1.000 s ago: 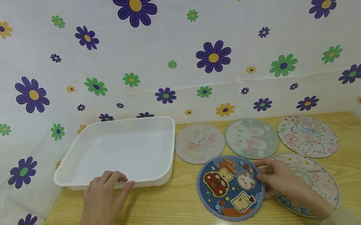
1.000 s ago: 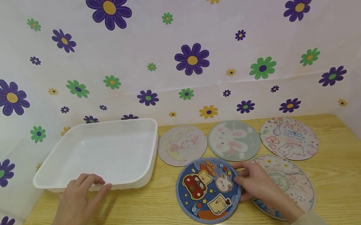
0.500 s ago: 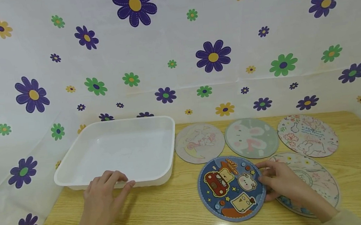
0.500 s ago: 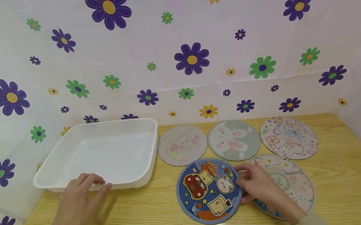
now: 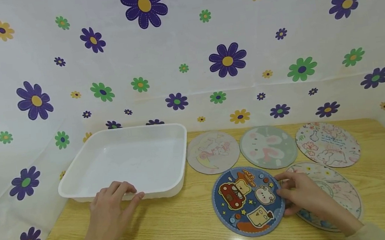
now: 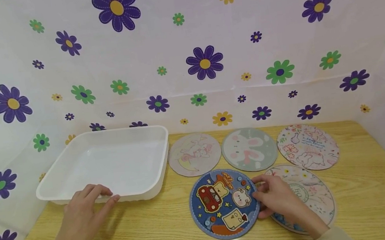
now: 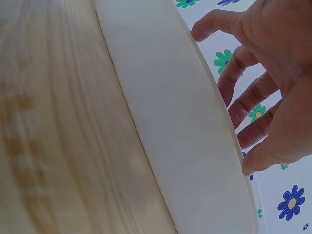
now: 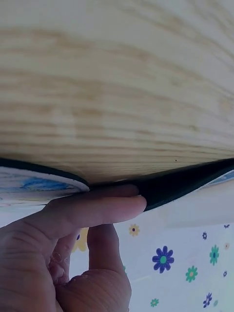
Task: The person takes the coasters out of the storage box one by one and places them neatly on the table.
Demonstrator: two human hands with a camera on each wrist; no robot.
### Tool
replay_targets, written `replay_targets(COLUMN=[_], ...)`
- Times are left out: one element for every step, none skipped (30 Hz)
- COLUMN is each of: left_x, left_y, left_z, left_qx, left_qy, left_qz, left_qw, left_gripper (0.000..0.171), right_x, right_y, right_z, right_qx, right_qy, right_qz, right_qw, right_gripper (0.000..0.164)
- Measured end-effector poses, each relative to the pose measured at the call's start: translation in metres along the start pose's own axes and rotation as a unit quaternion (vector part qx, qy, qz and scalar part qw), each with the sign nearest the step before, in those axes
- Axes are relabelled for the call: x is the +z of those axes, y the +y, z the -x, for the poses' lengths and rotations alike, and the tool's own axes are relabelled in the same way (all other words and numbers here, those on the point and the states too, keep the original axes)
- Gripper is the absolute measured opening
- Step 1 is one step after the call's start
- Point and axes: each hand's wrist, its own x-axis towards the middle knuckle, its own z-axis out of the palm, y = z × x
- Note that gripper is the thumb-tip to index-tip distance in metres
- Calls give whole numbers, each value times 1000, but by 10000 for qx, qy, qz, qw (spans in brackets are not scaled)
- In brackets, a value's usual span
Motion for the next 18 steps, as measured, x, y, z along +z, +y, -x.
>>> replay_targets(left_x=[0, 0, 0, 0, 0, 0, 0, 0, 0, 0, 1, 1, 1, 1, 1, 1, 1, 1], left_y=[0, 0, 0, 0, 0, 0, 0, 0, -1, -1, -1, -1, -2, -2, -2, -2, -2, -2], left_z=[0, 0, 0, 0, 0, 0, 0, 1, 1, 1, 1, 1, 1, 1, 1, 1, 1, 1], left_qx=[4, 7, 11, 14, 15, 11, 5, 3, 7, 12, 20, 31, 39, 42, 37, 32, 32, 25], left_qy=[2, 4, 2, 2, -1, -3, -5, -3, 4, 10, 18, 29, 34, 33, 26, 23, 24, 18], left_qz=[5, 7, 11, 12, 16, 22, 25, 27, 28, 30, 30, 30, 29, 29, 29, 30, 31, 34], left_qw=[10000, 10000, 10000, 10000, 10000, 10000, 10000, 10000, 10000, 10000, 10000, 10000, 10000, 10000, 10000, 10000, 10000, 10000], left_gripper=[16, 16, 16, 16, 16, 16, 16, 16, 16, 16, 16, 16, 16, 16, 16, 16, 16, 16], right_x=[0, 0, 0, -1, -1, -2, -2, -3, -4, -5, -6, -7, -8, -9, -9, -9, -9, -10], right_y=[0, -1, -1, -1, -1, -1, -1, -1, 0, 0, 1, 1, 1, 1, 1, 1, 1, 1], right_z=[0, 0, -1, -2, -2, -3, -4, -5, -6, -7, -8, -8, -9, -10, -10, -11, -12, -12], right_qx=[-30, -79, -151, -228, -309, -436, -544, -676, -822, -950, -1065, -1179, -1230, -1295, -1335, -1342, -1356, -1371], right_qy=[11, 50, 112, 175, 245, 306, 381, 476, 551, 601, 658, 701, 748, 773, 774, 770, 776, 771], right_qz=[41, 145, 285, 437, 603, 790, 994, 1249, 1461, 1639, 1808, 1944, 2059, 2142, 2166, 2182, 2210, 2229], right_qw=[10000, 9999, 9994, 9986, 9974, 9954, 9928, 9887, 9843, 9800, 9755, 9713, 9679, 9651, 9640, 9636, 9627, 9621], right_gripper=[48, 47, 47, 45, 44, 42, 40, 37, 34, 31, 28, 25, 23, 22, 20, 20, 19, 19])
